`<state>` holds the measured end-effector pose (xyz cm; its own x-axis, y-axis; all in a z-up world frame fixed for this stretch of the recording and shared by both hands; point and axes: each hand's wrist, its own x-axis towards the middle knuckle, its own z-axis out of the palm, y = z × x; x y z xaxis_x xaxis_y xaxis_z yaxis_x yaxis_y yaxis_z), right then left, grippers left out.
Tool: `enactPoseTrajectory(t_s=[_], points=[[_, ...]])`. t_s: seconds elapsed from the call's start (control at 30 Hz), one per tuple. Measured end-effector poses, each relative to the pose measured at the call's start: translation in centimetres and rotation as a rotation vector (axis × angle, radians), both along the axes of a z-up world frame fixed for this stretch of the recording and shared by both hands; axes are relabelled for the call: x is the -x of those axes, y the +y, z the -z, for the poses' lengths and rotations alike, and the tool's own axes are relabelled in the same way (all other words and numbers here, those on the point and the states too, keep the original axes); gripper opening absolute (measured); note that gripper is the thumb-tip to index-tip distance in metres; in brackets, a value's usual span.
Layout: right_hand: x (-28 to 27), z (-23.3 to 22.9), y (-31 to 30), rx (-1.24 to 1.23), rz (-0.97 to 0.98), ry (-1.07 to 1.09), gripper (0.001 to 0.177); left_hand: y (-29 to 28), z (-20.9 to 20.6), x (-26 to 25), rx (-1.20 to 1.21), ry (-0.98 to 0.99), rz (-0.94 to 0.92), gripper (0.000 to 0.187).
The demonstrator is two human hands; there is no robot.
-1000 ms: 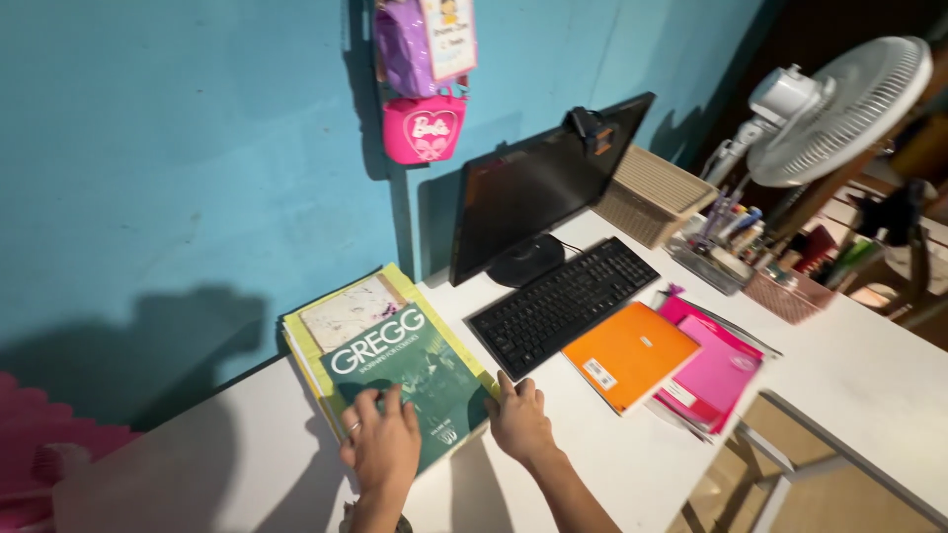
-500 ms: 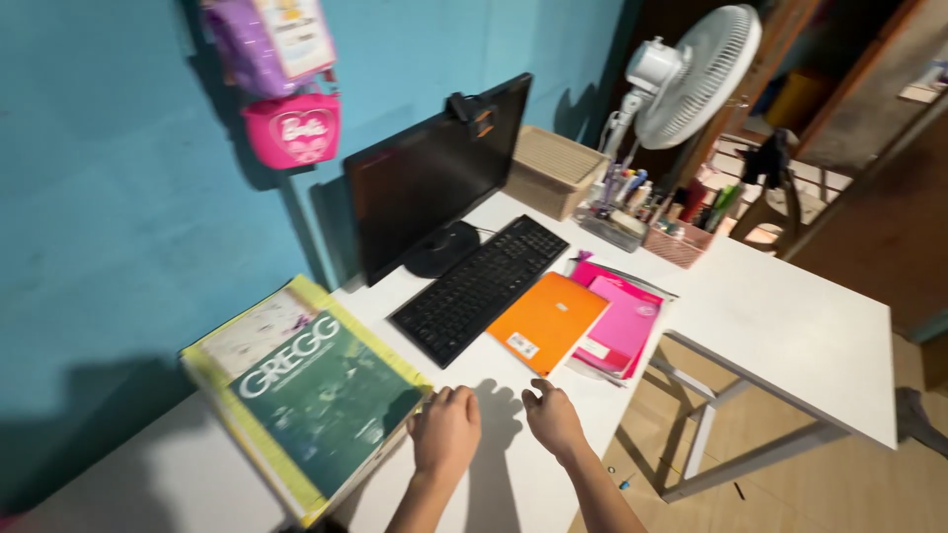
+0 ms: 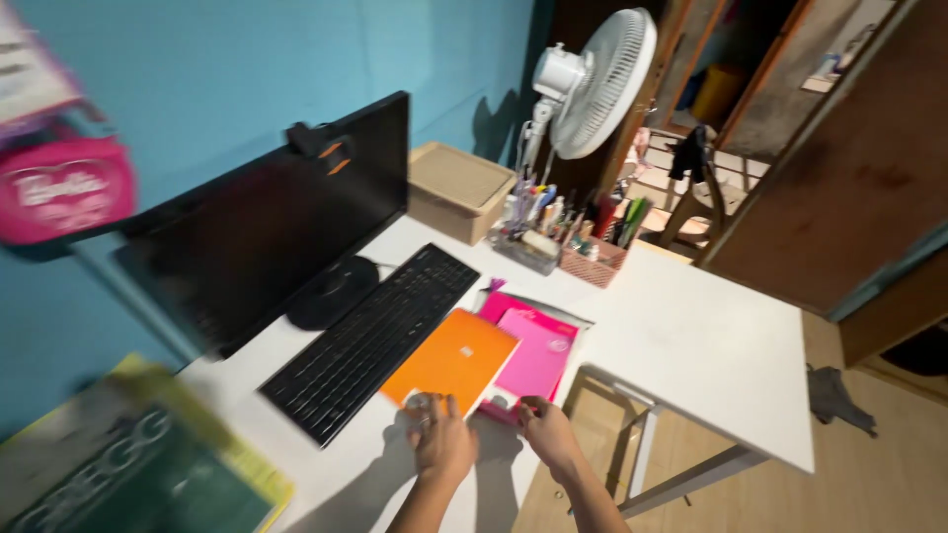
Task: The person sorts and stacks yellow and white papers, places them into a yellow folder, and arranges notebooks and a book on the desk. They then wipe the desk surface with a cloth.
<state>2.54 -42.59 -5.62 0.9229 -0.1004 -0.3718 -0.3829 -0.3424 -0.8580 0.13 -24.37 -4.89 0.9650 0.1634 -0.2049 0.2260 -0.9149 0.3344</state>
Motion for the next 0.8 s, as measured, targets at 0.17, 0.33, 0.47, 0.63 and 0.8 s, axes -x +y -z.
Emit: enactPoseTrajectory(t_s=[0.17, 0.33, 0.47, 0.63, 0.8], points=[[-2.6, -0.7, -4.3, -0.039, -0.010, 0.022, 0.039, -1.0, 5.9, -3.8, -0.378, -0.078, 0.011, 0.064], [-4.0, -1.7, -5.9, -0.078, 0.016, 0.116, 0.037, -0.4, 4.8, -6.0, -0.340, -0.155, 0.107, 0.034], [-4.7, -2.0, -5.6, -0.105, 0.018, 0.120, 0.039, 1.1, -3.5, -6.8, -0.123, -0.123, 0.018, 0.026], [-5.3, -3.6, -3.7, -0.309, 0.004, 0.164, 0.050, 2.7, -9.9, -5.8, 0.607, -0.128, -0.292, 0.039], [-5.3, -5.3, -1.9, -0.538, -0.036, 0.107, 0.052, 2.6, -6.6, -5.3, 1.077, -0.054, -0.374, 0.049]])
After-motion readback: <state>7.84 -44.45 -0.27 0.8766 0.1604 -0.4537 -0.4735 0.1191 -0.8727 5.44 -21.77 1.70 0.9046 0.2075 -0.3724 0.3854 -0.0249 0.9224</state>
